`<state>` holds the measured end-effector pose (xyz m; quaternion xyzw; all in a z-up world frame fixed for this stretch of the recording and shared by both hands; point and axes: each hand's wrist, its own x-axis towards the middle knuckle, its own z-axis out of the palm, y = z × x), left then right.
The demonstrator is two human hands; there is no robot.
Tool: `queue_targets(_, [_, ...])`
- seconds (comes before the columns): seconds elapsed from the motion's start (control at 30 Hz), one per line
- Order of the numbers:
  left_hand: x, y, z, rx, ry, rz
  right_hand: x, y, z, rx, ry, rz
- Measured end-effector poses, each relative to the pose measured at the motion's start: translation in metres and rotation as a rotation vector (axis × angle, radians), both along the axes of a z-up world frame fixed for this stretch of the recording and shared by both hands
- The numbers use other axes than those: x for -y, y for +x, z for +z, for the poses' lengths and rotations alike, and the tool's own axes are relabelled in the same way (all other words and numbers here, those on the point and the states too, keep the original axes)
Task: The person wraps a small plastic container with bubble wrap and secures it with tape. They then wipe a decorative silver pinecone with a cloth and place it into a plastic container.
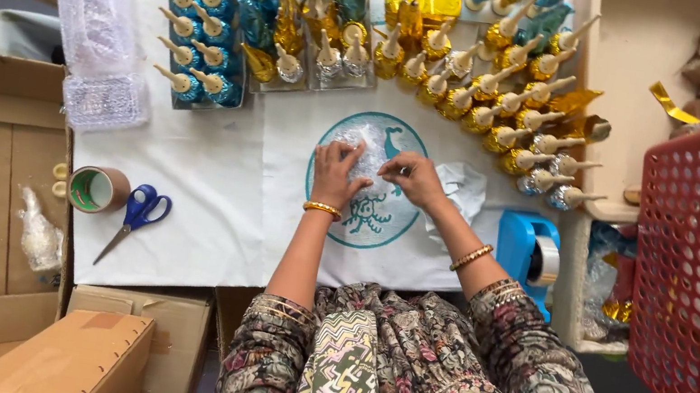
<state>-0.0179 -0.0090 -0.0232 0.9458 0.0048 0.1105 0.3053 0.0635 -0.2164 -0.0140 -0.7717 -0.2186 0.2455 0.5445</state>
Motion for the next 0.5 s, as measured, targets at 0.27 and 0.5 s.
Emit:
queue_targets(0.27, [-0.001, 0.0, -0.012, -0.031, -0.008, 0.006, -0.033, 0.018, -0.008, -0.002, -0.067, -0.032])
queue_targets(0.5, [0.0, 0.0, -0.011, -0.035, -0.036, 0.01, -0.051, 0.006, -0.003, -0.062, -0.079, -0.255])
